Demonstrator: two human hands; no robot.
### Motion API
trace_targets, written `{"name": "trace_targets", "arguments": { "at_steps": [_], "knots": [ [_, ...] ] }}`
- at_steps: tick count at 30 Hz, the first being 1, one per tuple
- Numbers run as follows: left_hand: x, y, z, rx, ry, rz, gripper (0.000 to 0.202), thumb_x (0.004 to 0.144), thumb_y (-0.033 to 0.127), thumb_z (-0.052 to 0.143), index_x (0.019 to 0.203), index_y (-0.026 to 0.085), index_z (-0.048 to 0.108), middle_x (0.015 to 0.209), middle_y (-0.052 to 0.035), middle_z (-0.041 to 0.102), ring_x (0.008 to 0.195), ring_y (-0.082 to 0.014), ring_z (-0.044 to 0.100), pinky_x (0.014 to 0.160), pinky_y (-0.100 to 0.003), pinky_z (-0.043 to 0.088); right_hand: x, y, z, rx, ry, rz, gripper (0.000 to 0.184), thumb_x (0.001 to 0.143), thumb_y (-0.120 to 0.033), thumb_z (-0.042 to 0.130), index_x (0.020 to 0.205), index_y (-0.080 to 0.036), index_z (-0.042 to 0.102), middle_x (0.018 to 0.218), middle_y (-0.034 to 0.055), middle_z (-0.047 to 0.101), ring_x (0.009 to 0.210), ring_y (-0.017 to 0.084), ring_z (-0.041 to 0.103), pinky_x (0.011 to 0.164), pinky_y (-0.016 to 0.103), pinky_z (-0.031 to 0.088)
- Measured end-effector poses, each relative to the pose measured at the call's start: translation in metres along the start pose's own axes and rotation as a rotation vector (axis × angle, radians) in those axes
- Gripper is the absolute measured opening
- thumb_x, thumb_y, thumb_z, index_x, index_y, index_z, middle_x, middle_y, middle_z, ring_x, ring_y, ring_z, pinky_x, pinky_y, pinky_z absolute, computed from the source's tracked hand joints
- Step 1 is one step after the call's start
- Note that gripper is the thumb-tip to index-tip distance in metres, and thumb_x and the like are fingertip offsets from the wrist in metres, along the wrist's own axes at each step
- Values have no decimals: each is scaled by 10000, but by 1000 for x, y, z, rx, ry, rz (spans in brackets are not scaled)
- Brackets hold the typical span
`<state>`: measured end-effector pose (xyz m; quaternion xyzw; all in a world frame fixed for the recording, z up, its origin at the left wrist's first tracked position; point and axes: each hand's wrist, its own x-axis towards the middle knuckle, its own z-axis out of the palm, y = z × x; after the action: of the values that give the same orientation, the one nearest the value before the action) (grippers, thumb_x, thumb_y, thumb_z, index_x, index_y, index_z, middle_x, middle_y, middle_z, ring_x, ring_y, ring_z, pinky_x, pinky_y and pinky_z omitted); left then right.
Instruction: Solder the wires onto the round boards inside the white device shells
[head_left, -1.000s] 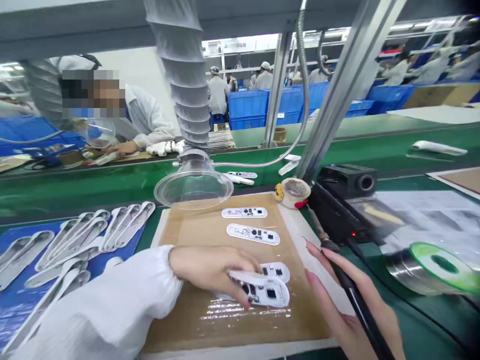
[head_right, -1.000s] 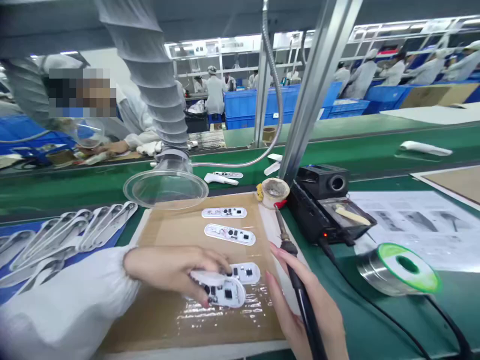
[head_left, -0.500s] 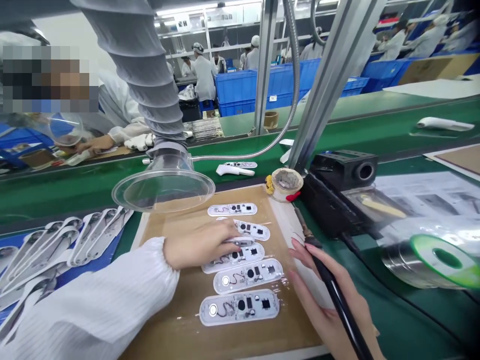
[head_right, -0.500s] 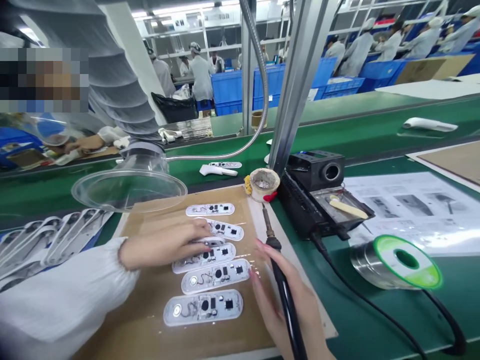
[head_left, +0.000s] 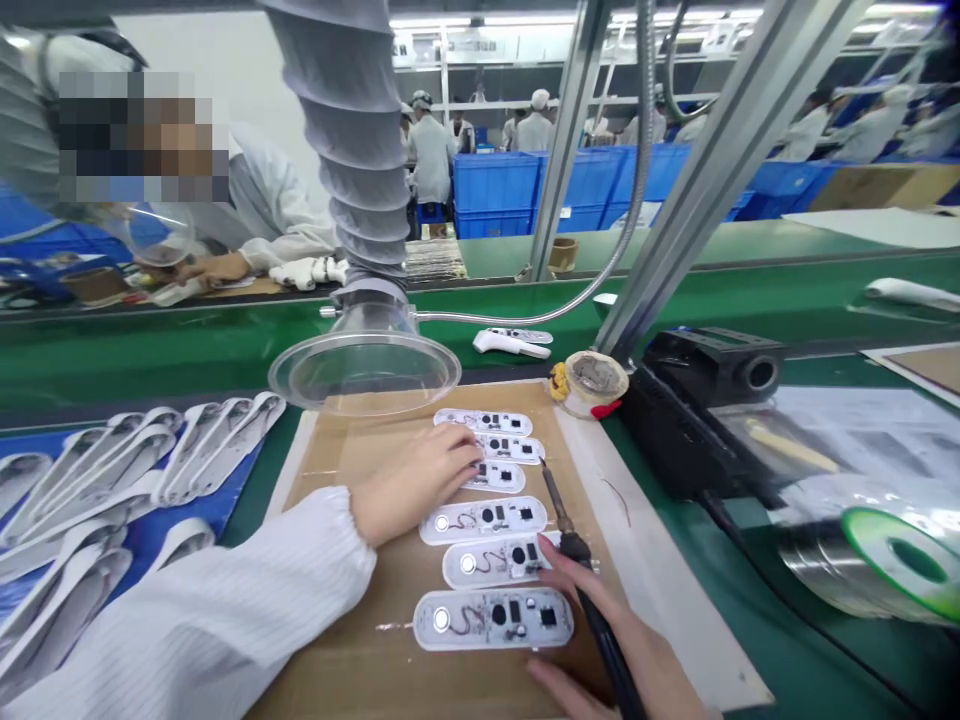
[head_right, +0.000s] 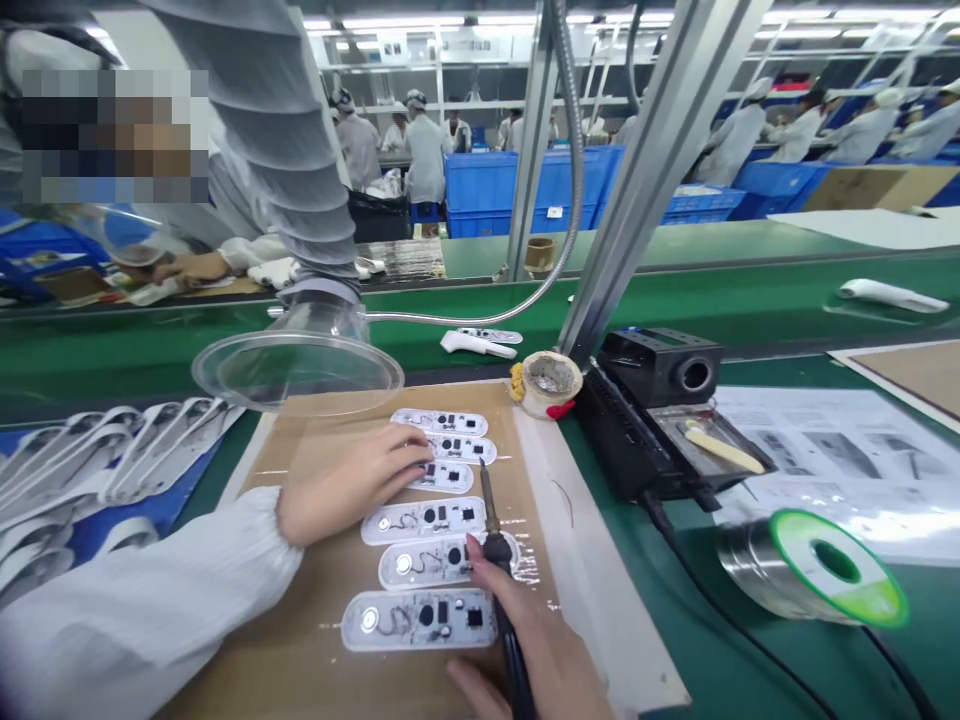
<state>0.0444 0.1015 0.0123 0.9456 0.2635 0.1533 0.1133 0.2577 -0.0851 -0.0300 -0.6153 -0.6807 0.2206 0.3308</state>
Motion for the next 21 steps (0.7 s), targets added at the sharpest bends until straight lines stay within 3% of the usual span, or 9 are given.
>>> {"name": "trace_targets", "arguments": {
  "at_steps": [3, 6, 10, 12, 14, 16, 19, 21],
  "knots": [
    [-7, 1, -13, 58, 59, 9, 235, 1001, 239, 474, 1146, 146, 635, 1136, -133, 650, 1040, -255, 629, 890, -444, 545, 16, -5, 1, -64, 2, 3, 650, 822, -232, 669, 1422, -349, 445, 1048, 0, 733, 911, 219, 736, 767, 294, 638],
    [-30, 0, -55, 95, 127, -8, 230, 1007, 251, 474, 1130, 160, 646, 1085, -103, 678, 1012, -224, 638, 885, -389, 528, 34, -5, -1, -71, 27, -5, 592, 850, -291, 637, 1416, -316, 462, 956, 12, 735, 867, 231, 739, 744, 312, 644],
    [-100, -7, -123, 162, 238, -192, 216, 993, 241, 511, 1151, 159, 632, 1044, -78, 687, 967, -179, 639, 867, -321, 506, 46, 10, 0, -77, 72, -46, 581, 881, -423, 617, 1418, -271, 453, 1048, 83, 724, 887, 266, 735, 756, 360, 649],
    [-143, -7, -142, 196, 201, -312, 217, 982, 248, 522, 1147, 165, 637, 1040, -76, 682, 963, -179, 640, 877, -320, 506, 47, 23, 4, -133, 55, -42, 645, 863, -493, 640, 1437, -284, 430, 1139, 94, 703, 941, 291, 726, 728, 366, 653],
    [-181, -4, -145, 213, 97, -384, 209, 962, 228, 531, 1118, 189, 665, 1093, -80, 671, 1001, -190, 642, 891, -324, 515, 48, 35, 12, -121, -24, -99, 686, 840, -536, 664, 1443, -313, 427, 1217, 77, 683, 959, 297, 724, 687, 353, 657],
    [-209, -3, -135, 225, 6, -414, 229, 943, 179, 514, 1086, 199, 692, 1183, -101, 650, 1069, -212, 636, 900, -336, 526, 49, 39, 24, -69, -29, -193, 680, 836, -556, 662, 1436, -321, 445, 1134, 59, 721, 862, 279, 743, 574, 316, 648],
    [-230, -14, -112, 243, -41, -439, 277, 931, 109, 465, 1055, 170, 705, 1256, -150, 628, 1169, -266, 602, 960, -426, 511, 52, 30, 41, -44, -86, -273, 707, 850, -531, 664, 1471, -308, 410, 986, 40, 761, 797, 265, 753, 472, 270, 622],
    [-235, -27, -104, 228, -39, -431, 234, 922, 102, 494, 978, 157, 715, 1206, -154, 657, 1173, -280, 603, 989, -469, 496, 53, 15, 47, -35, -94, -296, 723, 850, -509, 676, 1482, -298, 397, 1001, 50, 761, 832, 282, 752, 465, 273, 626]
  ]
}}
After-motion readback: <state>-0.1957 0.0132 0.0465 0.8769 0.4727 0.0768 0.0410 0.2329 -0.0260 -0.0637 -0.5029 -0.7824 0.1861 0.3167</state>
